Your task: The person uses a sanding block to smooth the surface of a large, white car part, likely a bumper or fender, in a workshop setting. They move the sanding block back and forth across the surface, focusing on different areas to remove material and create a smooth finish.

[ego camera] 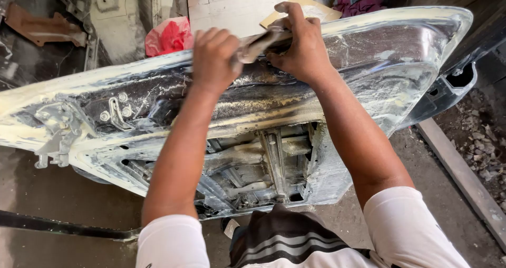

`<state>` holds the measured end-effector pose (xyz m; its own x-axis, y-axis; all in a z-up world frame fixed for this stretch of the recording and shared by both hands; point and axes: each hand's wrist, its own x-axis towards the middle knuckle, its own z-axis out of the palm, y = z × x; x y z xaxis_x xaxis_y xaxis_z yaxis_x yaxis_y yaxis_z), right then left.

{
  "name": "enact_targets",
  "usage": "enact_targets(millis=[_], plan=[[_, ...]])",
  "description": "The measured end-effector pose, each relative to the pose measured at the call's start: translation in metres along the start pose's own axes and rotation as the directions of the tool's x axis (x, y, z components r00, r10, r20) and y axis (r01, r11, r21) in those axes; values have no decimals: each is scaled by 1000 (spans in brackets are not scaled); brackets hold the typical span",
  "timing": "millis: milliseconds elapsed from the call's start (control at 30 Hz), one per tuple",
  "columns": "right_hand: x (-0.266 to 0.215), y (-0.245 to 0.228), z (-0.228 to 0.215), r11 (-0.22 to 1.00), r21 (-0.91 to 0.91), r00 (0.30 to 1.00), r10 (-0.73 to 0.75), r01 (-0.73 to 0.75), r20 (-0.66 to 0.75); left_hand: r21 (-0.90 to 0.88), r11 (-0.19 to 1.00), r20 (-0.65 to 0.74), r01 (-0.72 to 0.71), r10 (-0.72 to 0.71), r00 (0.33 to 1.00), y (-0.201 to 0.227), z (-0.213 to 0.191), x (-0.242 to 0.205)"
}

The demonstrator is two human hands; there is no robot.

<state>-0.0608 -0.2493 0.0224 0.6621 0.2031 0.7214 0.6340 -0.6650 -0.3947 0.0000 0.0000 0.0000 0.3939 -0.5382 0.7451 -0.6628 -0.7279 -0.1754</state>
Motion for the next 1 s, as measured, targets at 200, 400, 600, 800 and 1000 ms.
enact_targets(millis=[200, 400, 600, 800, 1000], plan=[[-1, -4, -1, 993, -38, 994, 110, -109, 24, 21, 1000, -31, -3, 3, 1000, 2, -17, 0], [1, -11, 0, 984, -170, 998, -65, 60, -26, -602, 625, -87, 496, -669, 738, -6, -88, -18], [-31, -28, 80, 970, -207, 990, -108, 125, 95, -761, 564, -82, 321, -574, 815, -26, -95, -42], [-10, -107, 101, 929, -334, 962, -69, 158, 263, -796, 547, -85, 260, -526, 846, -19, -95, -42], [-22, -87, 78, 892, -449, 951, 92, 52, 294, -807, 518, -2, 283, -482, 876, -18, -97, -41]])
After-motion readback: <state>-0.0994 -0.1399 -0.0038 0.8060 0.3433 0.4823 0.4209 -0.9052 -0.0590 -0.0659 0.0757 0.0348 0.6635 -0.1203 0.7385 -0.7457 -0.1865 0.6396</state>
